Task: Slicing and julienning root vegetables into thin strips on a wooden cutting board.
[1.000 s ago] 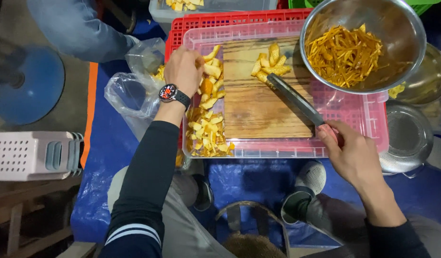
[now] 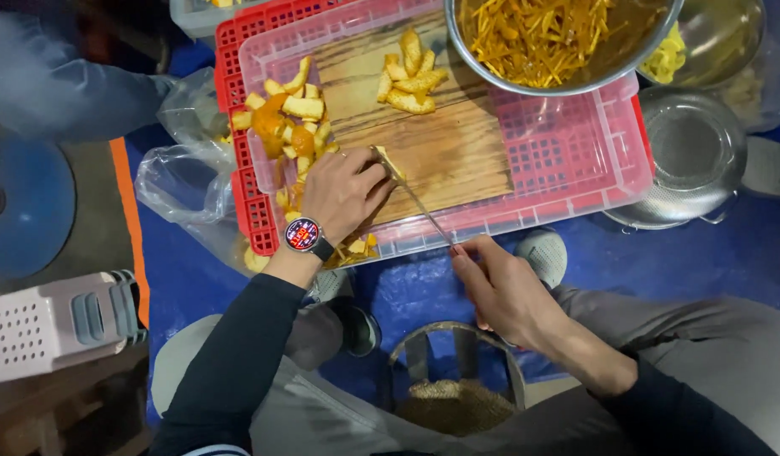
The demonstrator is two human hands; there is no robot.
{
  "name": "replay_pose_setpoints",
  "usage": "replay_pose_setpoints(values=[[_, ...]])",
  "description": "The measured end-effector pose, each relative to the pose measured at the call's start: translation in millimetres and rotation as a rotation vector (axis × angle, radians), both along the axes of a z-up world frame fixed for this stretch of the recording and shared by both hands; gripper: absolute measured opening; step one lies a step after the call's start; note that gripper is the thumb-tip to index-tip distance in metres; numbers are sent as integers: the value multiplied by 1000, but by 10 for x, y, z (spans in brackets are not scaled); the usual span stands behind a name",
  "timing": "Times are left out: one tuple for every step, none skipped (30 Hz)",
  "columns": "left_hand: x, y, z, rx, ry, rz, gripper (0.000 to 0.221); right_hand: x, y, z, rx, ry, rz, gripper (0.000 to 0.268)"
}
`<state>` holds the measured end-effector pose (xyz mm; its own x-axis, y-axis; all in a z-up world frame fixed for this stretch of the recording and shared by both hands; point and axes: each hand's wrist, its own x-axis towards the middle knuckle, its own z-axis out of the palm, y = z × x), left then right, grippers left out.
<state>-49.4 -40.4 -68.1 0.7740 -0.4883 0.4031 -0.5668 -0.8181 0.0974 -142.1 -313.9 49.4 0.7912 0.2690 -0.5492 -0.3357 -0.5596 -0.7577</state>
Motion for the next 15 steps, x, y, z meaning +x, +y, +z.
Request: replay_pose_setpoints(values=[[1,-12,-2,-1,3,-2,14,10,-15,-18,-1,3,-2,33],[2,-21,-4,4,8,6,13,20,-28,-35,-29,-10,18,33],[4,-21,-1,11,12,15,12,34,-34,-50,-55,-24,40,32],[9,-23,6,10,13,14,12,39,-44,-69,-55,-23,39,32],[12,-26,14,9,29,20,13,47,-56,-85,-63,-25,46,32],[15,-27,22,8,44,25,13,55,-66,-101,-70,-28,52,31],[10,-31,36,7,45,26,13,63,-65,-84,-71,-27,54,31],[5,-34,50,6,54,26,12,71,-62,-66,-67,-19,59,31],[4,-42,62,5,63,25,12,80,-62,-47,-65,-12,64,31],[-1,-49,79,2,63,26,12,91,-57,-45,-67,-12,65,31],[-3,-59,96,-19,69,22,12,106,-55,-43,-70,4,65,33],[-8,-67,114,-41,75,18,12,119,-51,-38,-72,20,65,37],[-14,-67,123,-43,74,22,12,151,-21,-84,-74,19,68,37],[-23,-69,134,-61,87,21,13,181,9,-128,-51,-28,79,37],[-34,-71,149,-77,101,19,14,208,37,-170,-28,-74,88,40]])
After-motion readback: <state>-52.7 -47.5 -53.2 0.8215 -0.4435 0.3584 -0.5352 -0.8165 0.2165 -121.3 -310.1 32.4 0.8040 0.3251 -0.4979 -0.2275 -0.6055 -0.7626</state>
